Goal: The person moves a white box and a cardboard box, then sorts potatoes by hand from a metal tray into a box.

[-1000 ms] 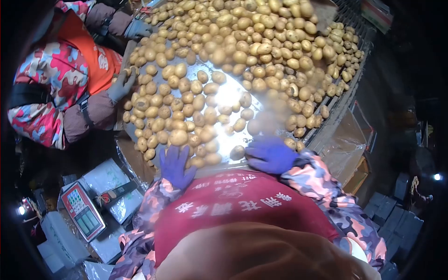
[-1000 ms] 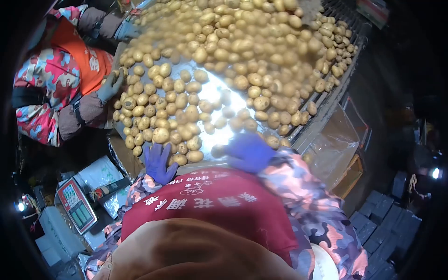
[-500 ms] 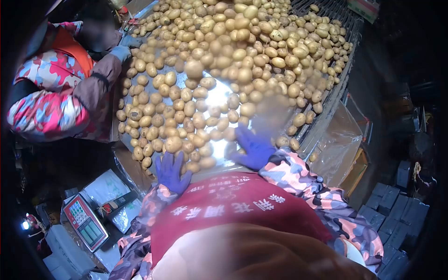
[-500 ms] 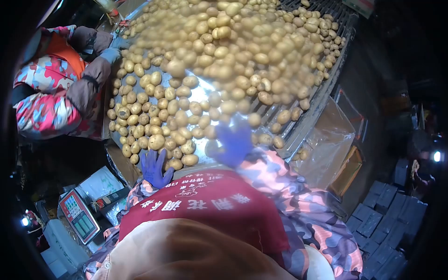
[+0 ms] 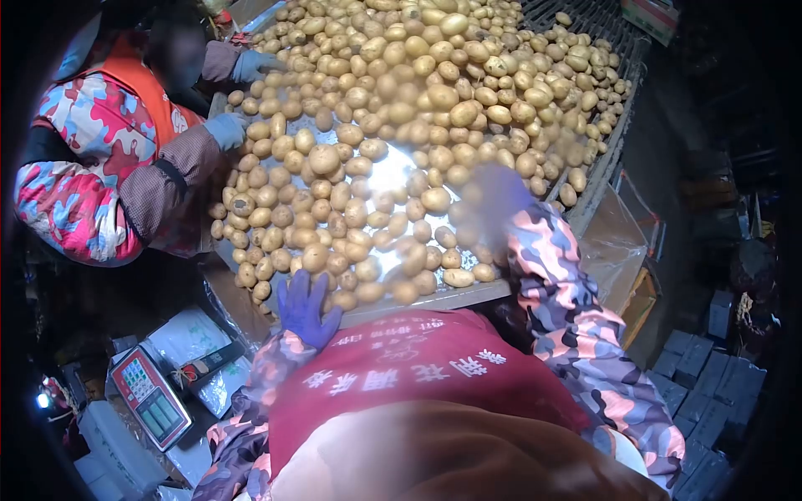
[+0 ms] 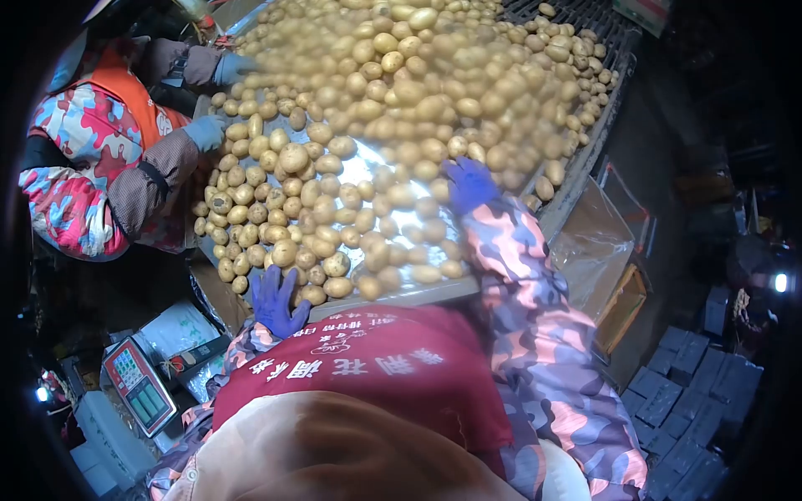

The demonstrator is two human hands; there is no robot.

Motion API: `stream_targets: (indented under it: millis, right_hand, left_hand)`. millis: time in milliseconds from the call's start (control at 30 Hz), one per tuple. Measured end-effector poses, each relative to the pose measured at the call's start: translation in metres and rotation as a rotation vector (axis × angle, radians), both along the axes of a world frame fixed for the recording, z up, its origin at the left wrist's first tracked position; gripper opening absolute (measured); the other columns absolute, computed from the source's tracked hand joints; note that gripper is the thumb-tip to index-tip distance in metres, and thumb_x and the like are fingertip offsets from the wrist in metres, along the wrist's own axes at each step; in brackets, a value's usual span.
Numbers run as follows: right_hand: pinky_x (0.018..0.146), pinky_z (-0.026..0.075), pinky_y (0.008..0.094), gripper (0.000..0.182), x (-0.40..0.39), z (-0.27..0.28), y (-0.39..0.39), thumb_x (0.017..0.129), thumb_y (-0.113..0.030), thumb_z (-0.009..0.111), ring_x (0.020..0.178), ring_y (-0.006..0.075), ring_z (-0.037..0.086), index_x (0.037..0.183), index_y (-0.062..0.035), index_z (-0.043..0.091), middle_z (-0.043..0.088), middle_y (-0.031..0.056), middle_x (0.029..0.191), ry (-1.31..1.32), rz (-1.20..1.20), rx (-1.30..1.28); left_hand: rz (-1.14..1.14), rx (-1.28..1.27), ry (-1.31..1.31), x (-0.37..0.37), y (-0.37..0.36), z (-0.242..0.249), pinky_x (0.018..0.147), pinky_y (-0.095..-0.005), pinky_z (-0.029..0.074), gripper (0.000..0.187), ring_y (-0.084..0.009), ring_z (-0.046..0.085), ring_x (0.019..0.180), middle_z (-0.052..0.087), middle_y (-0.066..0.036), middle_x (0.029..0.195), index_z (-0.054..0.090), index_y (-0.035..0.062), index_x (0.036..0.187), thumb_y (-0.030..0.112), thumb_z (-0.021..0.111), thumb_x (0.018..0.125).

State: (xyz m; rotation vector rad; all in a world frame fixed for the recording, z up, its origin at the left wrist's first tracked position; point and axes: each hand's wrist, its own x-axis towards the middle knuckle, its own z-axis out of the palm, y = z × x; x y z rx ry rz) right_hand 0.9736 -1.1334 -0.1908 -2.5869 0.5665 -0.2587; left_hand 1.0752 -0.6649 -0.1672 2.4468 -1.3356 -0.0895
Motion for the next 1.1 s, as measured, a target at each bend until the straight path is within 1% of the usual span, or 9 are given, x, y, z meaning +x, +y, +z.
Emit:
stream_targets:
  millis: [67, 133, 300, 400, 433, 633, 900, 1000, 1100]
  right_hand:
    - [0.089, 0.048, 0.041, 0.022, 0.012, -0.007, -0.011, 0.095, -0.018, 0.052, 0.101, 0.0269, 0.061, 0.113, -0.0105, 0.063, 0.064, 0.0094, 0.109, -0.064, 0.087, -0.135]
    - [0.088, 0.048, 0.0421, 0.022, 0.02, -0.004, -0.011, 0.095, -0.018, 0.051, 0.1, 0.0277, 0.062, 0.111, -0.011, 0.064, 0.065, 0.0097, 0.107, -0.055, 0.112, -0.169]
    - [0.087, 0.049, 0.042, 0.022, 0.022, 0.004, -0.003, 0.096, -0.02, 0.051, 0.1, 0.0272, 0.061, 0.112, -0.0115, 0.064, 0.064, 0.0096, 0.107, 0.068, 0.123, -0.097]
    - [0.087, 0.049, 0.042, 0.022, 0.022, 0.013, 0.004, 0.096, -0.021, 0.051, 0.1, 0.0269, 0.061, 0.112, -0.0117, 0.063, 0.063, 0.0096, 0.107, 0.105, 0.135, -0.069]
    - [0.087, 0.049, 0.0419, 0.022, 0.021, 0.011, 0.004, 0.096, -0.021, 0.051, 0.1, 0.0268, 0.061, 0.113, -0.0118, 0.063, 0.063, 0.0096, 0.107, 0.113, 0.137, -0.059]
    - [0.086, 0.049, 0.0418, 0.023, 0.023, 0.008, 0.008, 0.097, -0.024, 0.052, 0.1, 0.0263, 0.061, 0.114, -0.0124, 0.063, 0.062, 0.0095, 0.107, 0.128, 0.156, -0.032]
    - [0.086, 0.05, 0.0417, 0.024, 0.031, 0.01, 0.006, 0.098, -0.027, 0.052, 0.101, 0.0255, 0.061, 0.115, -0.0131, 0.062, 0.061, 0.0095, 0.107, 0.124, 0.173, -0.024]
    - [0.085, 0.05, 0.0416, 0.025, 0.035, 0.013, 0.007, 0.099, -0.028, 0.052, 0.101, 0.0252, 0.061, 0.116, -0.0134, 0.062, 0.061, 0.0094, 0.107, 0.135, 0.171, -0.005]
    - [0.085, 0.051, 0.0415, 0.025, 0.036, 0.02, 0.008, 0.099, -0.03, 0.052, 0.101, 0.0249, 0.061, 0.116, -0.0136, 0.062, 0.061, 0.0094, 0.107, 0.139, 0.167, 0.005]
  left_hand:
    - [-0.007, 0.004, 0.023, 0.002, -0.002, 0.002, 0.109, -0.0664, 0.024, 0.069, -0.0481, 0.043, 0.129, 0.041, -0.031, 0.141, 0.051, 0.0054, 0.139, 0.037, 0.072, 0.081]
    - [-0.017, -0.015, -0.002, 0.001, 0.002, -0.007, 0.109, -0.0663, 0.024, 0.069, -0.0485, 0.043, 0.129, 0.04, -0.031, 0.142, 0.051, 0.0052, 0.139, 0.037, 0.072, 0.081]
    - [-0.01, 0.048, 0.023, 0.004, 0.0, 0.002, 0.108, -0.0662, 0.024, 0.07, -0.0493, 0.043, 0.127, 0.038, -0.032, 0.144, 0.05, 0.0056, 0.139, 0.039, 0.07, 0.082]
    - [-0.014, -0.033, 0.014, 0.002, 0.005, -0.007, 0.108, -0.0659, 0.024, 0.07, -0.0492, 0.043, 0.128, 0.038, -0.032, 0.144, 0.05, 0.0057, 0.139, 0.04, 0.07, 0.082]
    - [-0.008, -0.025, 0.01, 0.002, 0.005, -0.006, 0.108, -0.0658, 0.024, 0.07, -0.049, 0.043, 0.128, 0.038, -0.031, 0.144, 0.05, 0.0059, 0.14, 0.04, 0.07, 0.082]
    - [0.014, -0.008, 0.051, 0.001, 0.004, -0.003, 0.109, -0.0653, 0.024, 0.071, -0.0479, 0.043, 0.13, 0.038, -0.031, 0.145, 0.049, 0.0073, 0.142, 0.04, 0.07, 0.083]
    - [0.02, 0.012, 0.023, 0.001, 0.004, -0.005, 0.109, -0.0654, 0.023, 0.07, -0.0471, 0.041, 0.131, 0.037, -0.031, 0.146, 0.049, 0.0067, 0.141, 0.04, 0.069, 0.083]
    - [0.006, -0.006, 0.096, 0.005, 0.003, 0.0, 0.107, -0.0653, 0.025, 0.07, -0.0474, 0.043, 0.128, 0.039, -0.032, 0.144, 0.05, 0.0054, 0.139, 0.04, 0.07, 0.082]
    - [0.004, -0.038, 0.041, 0.005, 0.001, 0.003, 0.104, -0.0648, 0.028, 0.07, -0.0478, 0.046, 0.124, 0.042, -0.032, 0.141, 0.051, 0.0043, 0.138, 0.039, 0.07, 0.081]
